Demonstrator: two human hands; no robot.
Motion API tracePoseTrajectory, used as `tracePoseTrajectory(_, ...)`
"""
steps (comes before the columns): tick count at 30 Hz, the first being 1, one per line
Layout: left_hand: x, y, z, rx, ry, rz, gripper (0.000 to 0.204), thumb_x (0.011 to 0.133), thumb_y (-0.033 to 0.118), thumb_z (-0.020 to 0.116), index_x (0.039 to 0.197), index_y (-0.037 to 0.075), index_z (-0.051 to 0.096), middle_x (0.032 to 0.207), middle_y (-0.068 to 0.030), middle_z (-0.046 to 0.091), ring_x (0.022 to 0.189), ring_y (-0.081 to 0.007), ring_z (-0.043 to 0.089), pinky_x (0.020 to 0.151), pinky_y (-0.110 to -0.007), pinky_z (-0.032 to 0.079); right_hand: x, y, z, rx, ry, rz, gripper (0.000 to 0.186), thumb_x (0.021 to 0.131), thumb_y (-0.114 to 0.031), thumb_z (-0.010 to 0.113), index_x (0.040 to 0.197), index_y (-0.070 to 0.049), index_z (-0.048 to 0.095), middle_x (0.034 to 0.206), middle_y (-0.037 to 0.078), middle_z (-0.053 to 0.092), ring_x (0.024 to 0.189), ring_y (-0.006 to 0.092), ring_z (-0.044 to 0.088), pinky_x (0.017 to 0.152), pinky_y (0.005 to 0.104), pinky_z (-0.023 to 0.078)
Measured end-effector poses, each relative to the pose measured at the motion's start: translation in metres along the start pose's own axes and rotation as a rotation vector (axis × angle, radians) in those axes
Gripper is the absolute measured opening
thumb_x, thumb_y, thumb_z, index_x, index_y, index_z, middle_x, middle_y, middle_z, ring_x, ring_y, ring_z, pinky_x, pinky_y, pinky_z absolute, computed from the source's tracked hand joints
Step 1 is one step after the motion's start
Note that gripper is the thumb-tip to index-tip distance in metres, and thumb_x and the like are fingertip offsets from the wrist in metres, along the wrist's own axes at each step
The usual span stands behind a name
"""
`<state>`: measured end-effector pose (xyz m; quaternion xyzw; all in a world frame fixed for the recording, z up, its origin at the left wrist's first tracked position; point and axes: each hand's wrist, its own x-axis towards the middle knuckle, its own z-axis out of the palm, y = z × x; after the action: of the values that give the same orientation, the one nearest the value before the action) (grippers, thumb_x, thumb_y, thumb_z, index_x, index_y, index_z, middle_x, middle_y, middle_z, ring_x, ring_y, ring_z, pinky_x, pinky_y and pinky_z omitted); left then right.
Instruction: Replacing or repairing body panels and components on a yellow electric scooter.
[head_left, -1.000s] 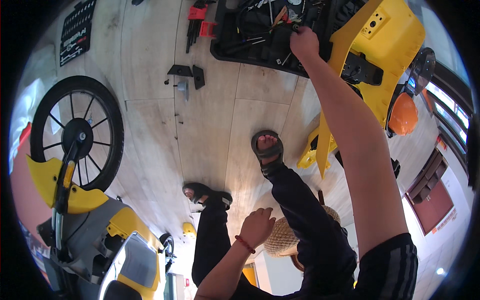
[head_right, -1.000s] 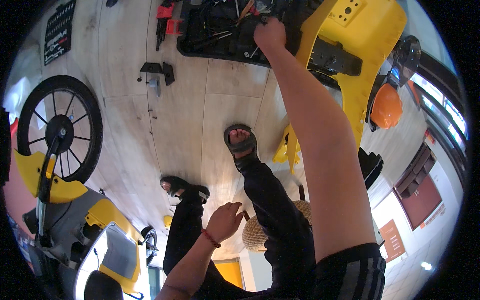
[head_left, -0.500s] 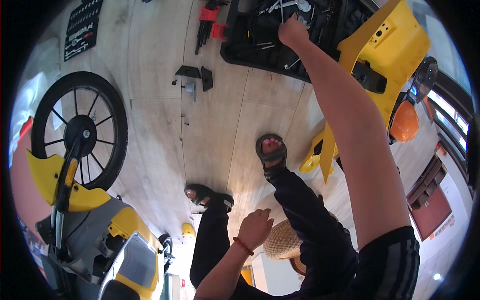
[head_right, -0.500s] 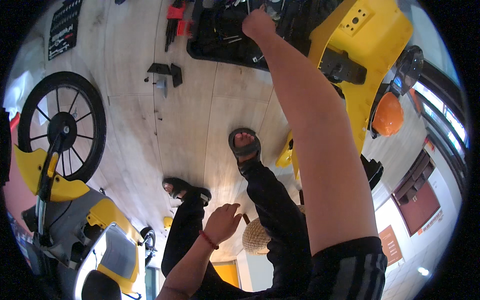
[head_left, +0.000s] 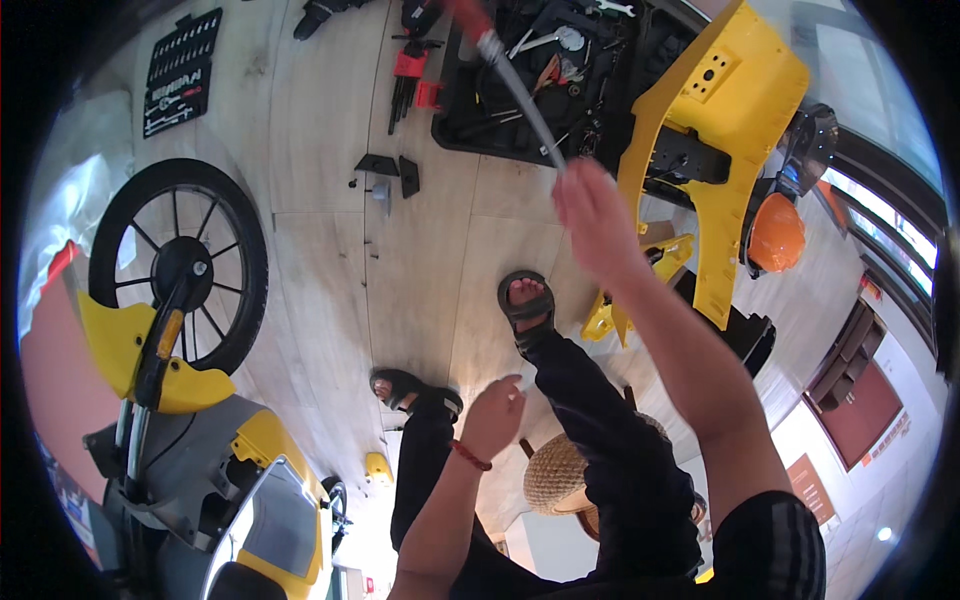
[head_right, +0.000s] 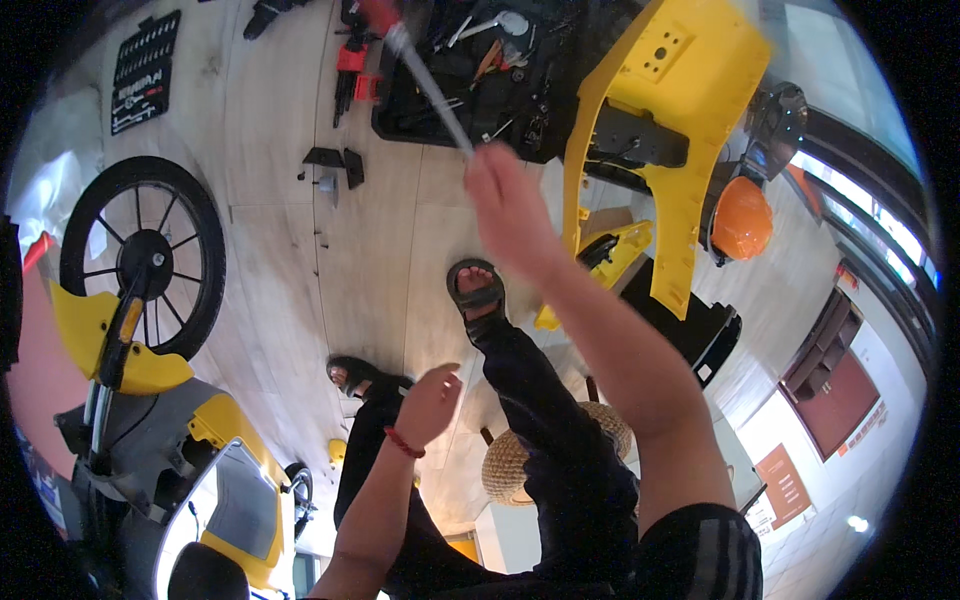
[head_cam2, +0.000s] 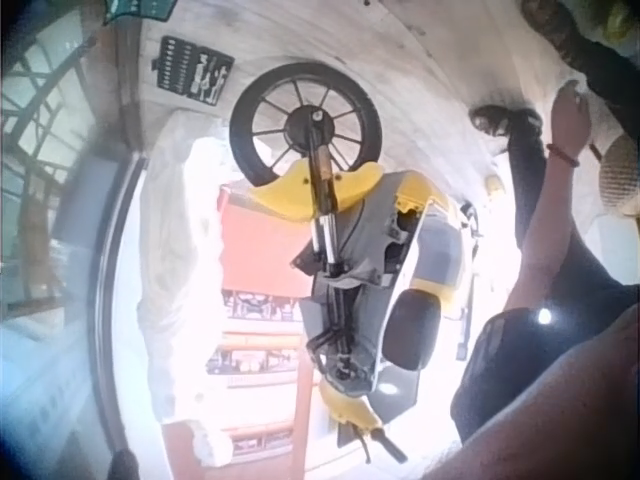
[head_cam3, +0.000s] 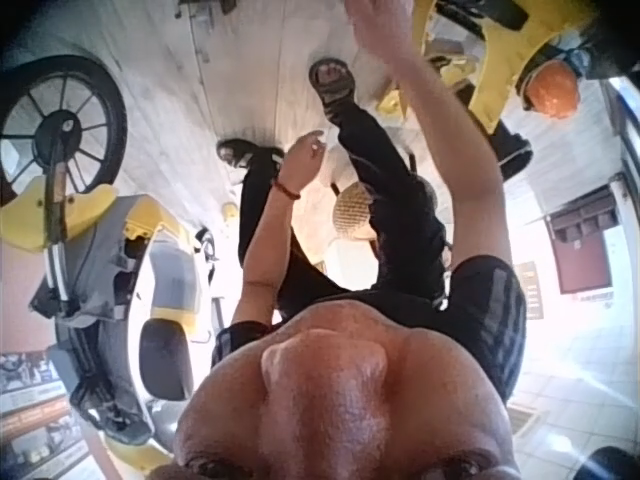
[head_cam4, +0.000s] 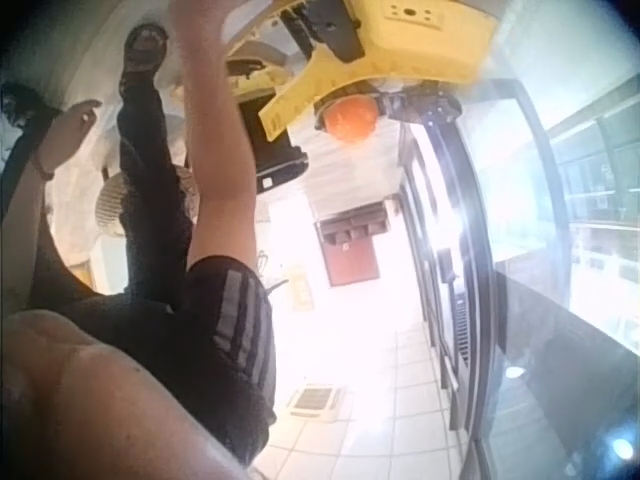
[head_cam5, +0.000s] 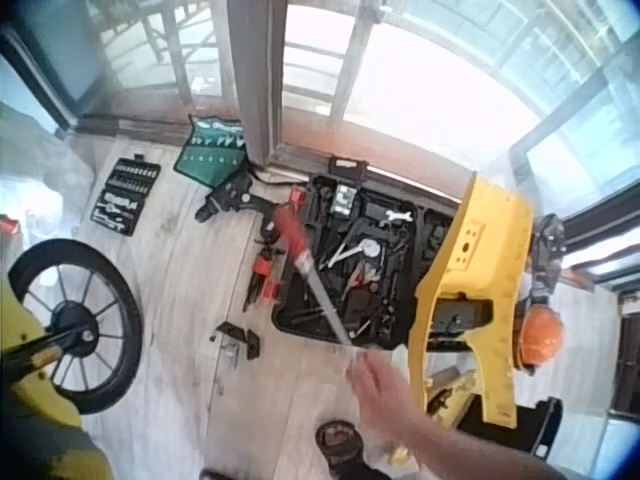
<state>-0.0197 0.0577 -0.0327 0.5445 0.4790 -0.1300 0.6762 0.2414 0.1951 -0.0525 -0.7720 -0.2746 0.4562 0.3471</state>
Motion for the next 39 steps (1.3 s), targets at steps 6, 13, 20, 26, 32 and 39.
tracePoseTrajectory(6, -0.010, 0.006, -0.038, -0.084, 0.644, 0.098, 0.036, 0.085, 0.003, 0.057, 0.121, 0.000, 0.053, 0.113, -0.0180, 0.059, 0.094, -0.0289, 0.061, 0.083, -0.037, 0.048, -0.108, -0.048, -0.013, -0.409, -0.373, -0.042, 0.019, 0.094, -0.019, 0.049, 0.085, -0.002, 0.051, 0.069, 0.019, 0.058, 0.066, 0.0385, 0.060, 0.061, 0.0450, 0.047)
tracePoseTrajectory(13, -0.021, 0.023, -0.052, 0.369, 0.463, 0.380, 0.041, 0.079, 0.005, 0.060, 0.120, 0.005, 0.055, 0.117, -0.0143, 0.059, 0.112, -0.0356, 0.052, 0.102, -0.054, 0.035, -0.148, -0.054, 0.008, -0.698, -0.676, -0.051, 0.018, 0.088, -0.019, 0.055, 0.079, -0.003, 0.056, 0.070, 0.016, 0.061, 0.070, 0.0381, 0.062, 0.063, 0.0468, 0.048)
tracePoseTrajectory(20, -0.023, 0.003, -0.053, 0.032, 0.300, 0.304, 0.026, 0.086, 0.000, 0.053, 0.111, 0.004, 0.060, 0.099, -0.0106, 0.065, 0.094, -0.0298, 0.062, 0.095, -0.048, 0.043, -0.159, -0.054, 0.044, -0.456, -0.757, 0.032, 0.018, 0.089, -0.019, 0.054, 0.083, -0.003, 0.059, 0.074, 0.018, 0.061, 0.073, 0.0352, 0.062, 0.066, 0.0441, 0.049)
tracePoseTrajectory(26, -0.028, 0.001, -0.053, -0.831, 0.331, -0.030, 0.024, 0.103, 0.016, 0.040, 0.113, 0.000, 0.055, 0.102, -0.0134, 0.067, 0.088, -0.0193, 0.066, 0.080, -0.034, 0.054, -0.168, -0.040, 0.075, -0.217, -0.451, 0.093, 0.023, 0.092, -0.021, 0.053, 0.099, -0.001, 0.062, 0.098, 0.022, 0.062, 0.092, 0.0377, 0.061, 0.079, 0.0437, 0.050)
tracePoseTrajectory(32, -0.034, -0.004, -0.071, -1.413, 0.376, -0.031, 0.025, 0.104, 0.023, 0.037, 0.116, 0.004, 0.049, 0.105, -0.0146, 0.063, 0.084, -0.0272, 0.068, 0.080, -0.039, 0.055, -0.187, -0.026, 0.085, -0.215, -0.571, 0.285, 0.029, 0.090, -0.021, 0.057, 0.112, -0.001, 0.056, 0.099, 0.021, 0.062, 0.091, 0.0396, 0.061, 0.080, 0.0441, 0.050)
tracePoseTrajectory(39, -0.037, -0.017, -0.081, -1.498, 0.467, 0.013, 0.027, 0.101, 0.030, 0.044, 0.116, 0.008, 0.051, 0.099, -0.0098, 0.062, 0.076, -0.0253, 0.066, 0.079, -0.045, 0.054, -0.199, -0.018, 0.101, -0.402, -0.828, 0.321, 0.027, 0.091, -0.027, 0.055, 0.097, -0.001, 0.055, 0.085, 0.019, 0.063, 0.081, 0.0370, 0.062, 0.072, 0.0455, 0.048)
